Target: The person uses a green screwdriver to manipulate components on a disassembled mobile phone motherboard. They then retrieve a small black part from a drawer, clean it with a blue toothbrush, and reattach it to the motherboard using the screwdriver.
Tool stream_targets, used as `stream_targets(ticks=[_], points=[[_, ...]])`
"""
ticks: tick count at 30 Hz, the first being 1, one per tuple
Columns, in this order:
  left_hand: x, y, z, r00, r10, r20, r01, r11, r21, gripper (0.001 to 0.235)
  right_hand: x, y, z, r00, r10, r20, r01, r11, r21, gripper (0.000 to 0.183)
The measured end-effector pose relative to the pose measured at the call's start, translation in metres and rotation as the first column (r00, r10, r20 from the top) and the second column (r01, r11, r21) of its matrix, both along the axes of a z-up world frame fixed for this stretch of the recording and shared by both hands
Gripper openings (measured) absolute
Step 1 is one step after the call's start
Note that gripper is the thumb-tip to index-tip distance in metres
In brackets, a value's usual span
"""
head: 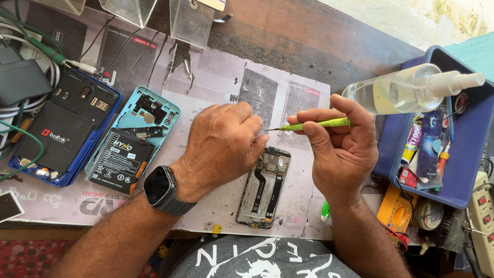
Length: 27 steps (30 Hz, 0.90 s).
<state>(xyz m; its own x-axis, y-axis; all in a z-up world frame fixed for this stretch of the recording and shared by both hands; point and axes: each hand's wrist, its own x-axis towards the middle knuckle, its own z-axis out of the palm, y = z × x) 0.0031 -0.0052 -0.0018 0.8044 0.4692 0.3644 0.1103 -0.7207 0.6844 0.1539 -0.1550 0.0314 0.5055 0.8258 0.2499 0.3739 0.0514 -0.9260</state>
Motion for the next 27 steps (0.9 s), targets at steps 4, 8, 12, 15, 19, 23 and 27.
stream_targets(ticks=[4,8,12,15,19,23,27], points=[[0.000,0.000,-0.001,1.000,-0.002,0.012,0.001,1.000,0.005,0.017,-0.003,0.000,0.000,0.999,0.028,0.029,-0.028,1.000,-0.011,0.038],[0.001,0.000,-0.001,1.000,-0.006,0.019,0.005,1.000,0.023,0.016,-0.005,0.000,0.000,0.999,0.042,0.020,-0.042,0.999,-0.015,0.038],[0.001,0.000,0.000,0.997,-0.021,0.070,0.021,1.000,0.007,0.013,-0.003,0.000,0.003,0.997,0.046,0.055,-0.048,0.998,0.027,0.038],[0.000,0.001,0.003,0.992,-0.025,0.124,0.032,0.998,-0.056,0.008,0.000,-0.003,0.010,0.996,0.023,0.089,-0.030,0.996,0.078,0.038],[-0.002,0.001,0.006,0.978,-0.019,0.207,0.059,0.981,-0.186,0.009,-0.005,-0.013,0.021,0.996,-0.039,0.081,0.032,0.996,0.087,0.038],[-0.001,0.001,0.007,0.975,-0.019,0.222,0.070,0.972,-0.223,0.014,-0.010,-0.019,0.020,0.997,-0.048,0.056,0.042,0.994,0.096,0.039],[0.000,0.001,0.008,0.971,-0.017,0.237,0.072,0.972,-0.225,0.016,-0.008,-0.017,0.015,0.999,-0.016,0.033,0.012,0.993,0.117,0.039]])
